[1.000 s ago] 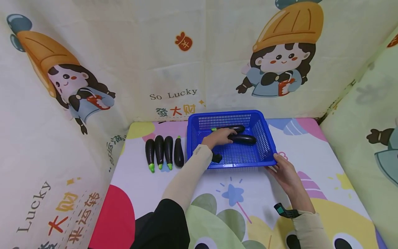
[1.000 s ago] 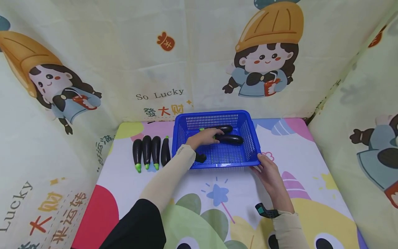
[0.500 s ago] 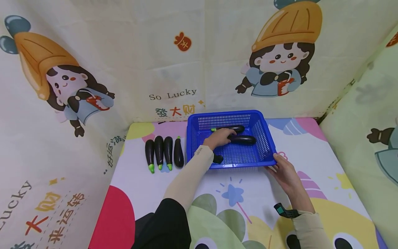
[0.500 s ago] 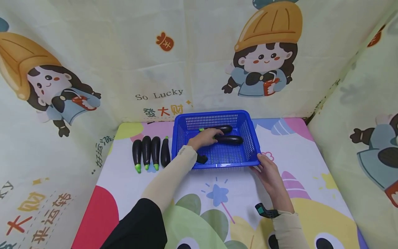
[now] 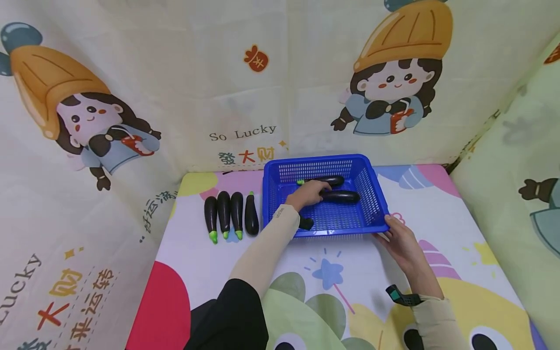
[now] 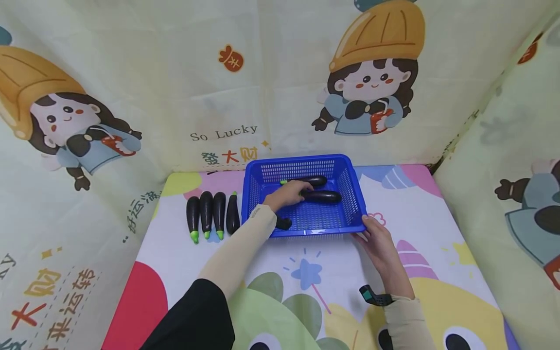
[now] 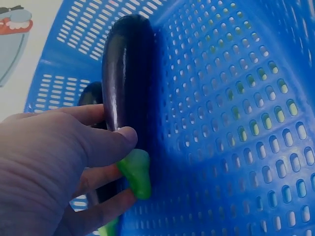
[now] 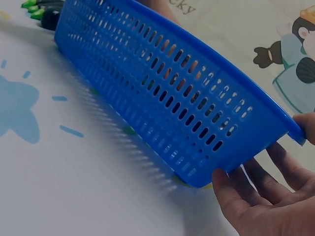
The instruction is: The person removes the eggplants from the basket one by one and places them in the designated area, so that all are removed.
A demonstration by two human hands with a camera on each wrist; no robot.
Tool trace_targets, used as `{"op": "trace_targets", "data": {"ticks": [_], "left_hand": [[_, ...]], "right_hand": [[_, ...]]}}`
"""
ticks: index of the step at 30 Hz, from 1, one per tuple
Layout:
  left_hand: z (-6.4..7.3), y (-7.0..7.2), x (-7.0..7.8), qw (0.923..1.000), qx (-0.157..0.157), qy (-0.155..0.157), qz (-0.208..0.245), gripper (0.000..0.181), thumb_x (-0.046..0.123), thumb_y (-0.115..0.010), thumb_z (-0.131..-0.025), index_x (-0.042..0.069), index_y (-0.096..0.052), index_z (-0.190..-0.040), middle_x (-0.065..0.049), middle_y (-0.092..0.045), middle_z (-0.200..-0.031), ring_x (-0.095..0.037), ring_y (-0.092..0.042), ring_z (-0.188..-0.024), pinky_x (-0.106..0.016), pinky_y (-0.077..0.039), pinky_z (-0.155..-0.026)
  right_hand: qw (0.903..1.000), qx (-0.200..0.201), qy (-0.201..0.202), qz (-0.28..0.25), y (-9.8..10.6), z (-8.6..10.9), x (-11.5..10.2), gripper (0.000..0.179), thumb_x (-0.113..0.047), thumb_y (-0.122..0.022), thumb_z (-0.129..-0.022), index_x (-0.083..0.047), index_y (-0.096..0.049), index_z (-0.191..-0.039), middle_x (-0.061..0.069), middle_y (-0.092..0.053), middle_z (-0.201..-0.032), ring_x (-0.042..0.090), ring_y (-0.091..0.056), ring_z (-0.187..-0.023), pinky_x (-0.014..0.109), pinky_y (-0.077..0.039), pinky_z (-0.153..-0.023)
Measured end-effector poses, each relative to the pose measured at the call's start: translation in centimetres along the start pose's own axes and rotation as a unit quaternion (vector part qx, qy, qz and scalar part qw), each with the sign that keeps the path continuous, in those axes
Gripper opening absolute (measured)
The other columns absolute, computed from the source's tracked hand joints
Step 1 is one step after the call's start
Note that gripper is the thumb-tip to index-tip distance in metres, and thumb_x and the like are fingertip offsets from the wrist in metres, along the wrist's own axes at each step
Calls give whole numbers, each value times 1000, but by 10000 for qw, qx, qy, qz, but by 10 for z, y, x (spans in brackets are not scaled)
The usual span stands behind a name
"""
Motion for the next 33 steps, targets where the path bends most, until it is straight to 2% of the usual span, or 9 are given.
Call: {"op": "trace_targets", "data": {"ticks": [6,10,14,20,26,33], "left_hand": [[7,9,1,9996,-13,91,262,40,8,-62,-103,18,-63,-141,-5,-65,-142,-19,-61,-125,-37,-49,-112],[11,18,5,9996,-20,87,272,40,9,-64,-103,18,-63,-142,-6,-66,-140,-20,-62,-124,-37,-50,-111],[13,25,9,9997,27,56,216,41,8,-64,-102,16,-62,-142,-7,-67,-138,-20,-62,-124,-37,-50,-112],[17,34,14,9993,333,-34,144,40,10,-64,-102,16,-63,-142,-5,-66,-140,-19,-61,-123,-38,-50,-112],[24,41,20,9974,622,-79,344,38,12,-63,-103,18,-63,-141,-3,-68,-137,-18,-62,-121,-37,-50,-112],[37,45,20,9939,973,-68,521,41,15,-64,-103,17,-61,-144,-2,-66,-143,-20,-61,-133,-38,-47,-117]], "right_hand": [[9999,-57,56,101,-2,-1,0,50,-30,-49,-111,-18,-42,-159,-12,-62,-137,8,-58,-128,24,-58,-99],[9999,-38,70,143,-3,-2,-1,52,-30,-48,-111,-17,-39,-161,-12,-61,-137,8,-57,-129,24,-57,-99],[9999,-15,35,144,-3,-2,0,50,-30,-49,-111,-19,-41,-159,-12,-62,-136,8,-57,-129,24,-57,-99],[9999,43,-4,105,-3,-1,-2,47,-31,-49,-111,-20,-46,-156,-12,-65,-134,8,-58,-127,24,-57,-99],[10000,39,-39,41,-4,1,-3,49,-31,-50,-111,-20,-45,-158,-13,-65,-133,7,-59,-125,24,-58,-98],[9998,-63,126,-154,-3,0,0,32,-26,-49,-111,-20,-62,-140,-11,-70,-127,7,-63,-121,25,-58,-98]]}}
Point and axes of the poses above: each hand's wrist, its own z-axis away from the middle knuckle, its own y-axis out of the back of the hand, x = y × z, the point moved 2 cm from there along -z, towards the middle knuckle
